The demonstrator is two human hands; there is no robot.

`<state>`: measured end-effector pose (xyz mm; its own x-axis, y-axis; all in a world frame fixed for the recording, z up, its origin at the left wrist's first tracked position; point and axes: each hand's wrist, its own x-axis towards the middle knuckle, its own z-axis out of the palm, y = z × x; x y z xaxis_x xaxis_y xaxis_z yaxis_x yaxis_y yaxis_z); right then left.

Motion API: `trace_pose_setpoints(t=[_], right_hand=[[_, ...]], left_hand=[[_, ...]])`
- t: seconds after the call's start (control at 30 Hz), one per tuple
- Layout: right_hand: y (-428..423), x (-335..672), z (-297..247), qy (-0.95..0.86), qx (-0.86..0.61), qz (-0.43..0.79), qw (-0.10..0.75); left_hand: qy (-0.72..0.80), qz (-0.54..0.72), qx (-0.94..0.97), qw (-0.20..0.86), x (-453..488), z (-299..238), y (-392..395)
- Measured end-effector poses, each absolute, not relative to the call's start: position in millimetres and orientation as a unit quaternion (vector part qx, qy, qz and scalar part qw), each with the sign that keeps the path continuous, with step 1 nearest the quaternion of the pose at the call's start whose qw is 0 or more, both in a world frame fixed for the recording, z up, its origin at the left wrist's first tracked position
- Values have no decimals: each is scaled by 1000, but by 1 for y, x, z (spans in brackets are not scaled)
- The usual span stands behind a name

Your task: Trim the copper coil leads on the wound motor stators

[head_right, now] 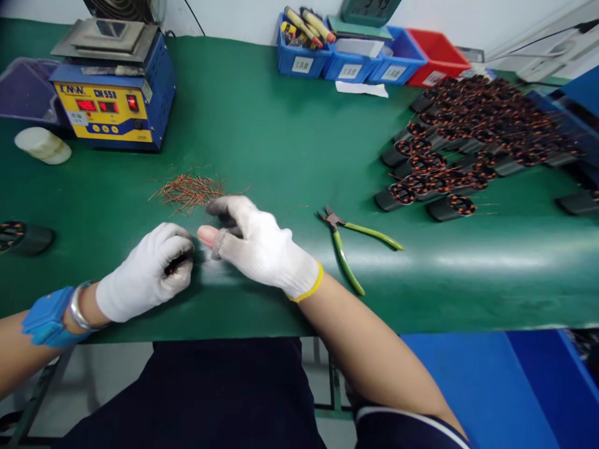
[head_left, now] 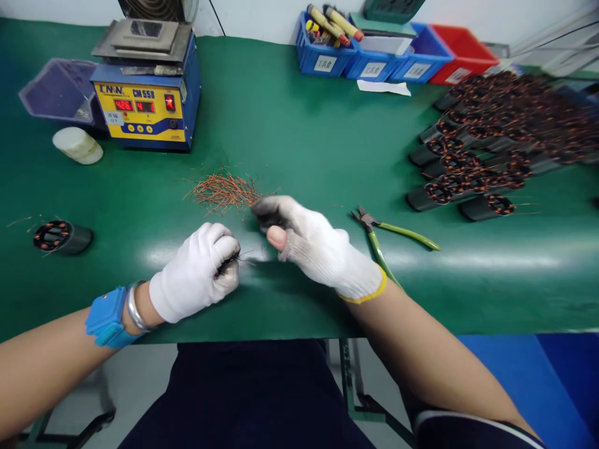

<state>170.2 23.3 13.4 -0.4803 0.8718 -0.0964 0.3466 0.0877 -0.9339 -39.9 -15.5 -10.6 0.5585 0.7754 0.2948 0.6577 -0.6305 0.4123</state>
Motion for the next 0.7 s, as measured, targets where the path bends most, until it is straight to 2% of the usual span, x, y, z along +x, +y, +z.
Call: trace_pose_setpoints(t=[0.13,0.2,0.33,0.5,0.57,0.7], right_hand=[[30,155,9,-661,-398,635,48],[29,147,7,-618,-398,678,18],[24,139,3,-537,-411,735,47],[17,140,-4,-564,-411,712,80],[13,141,-8,-587,-403,694,104],[9,148,-6,-622,-382,666,151]], left_hand=[[397,228,879,134,-42,-12,-15],[400,219,881,124,-43,-12,-14],[436,184,874,114,-39,-7,-15],[487,148,847,155,-37,3,-19],[496,167,820,231,-43,6,-18],[518,286,680,434,-62,10,-6]])
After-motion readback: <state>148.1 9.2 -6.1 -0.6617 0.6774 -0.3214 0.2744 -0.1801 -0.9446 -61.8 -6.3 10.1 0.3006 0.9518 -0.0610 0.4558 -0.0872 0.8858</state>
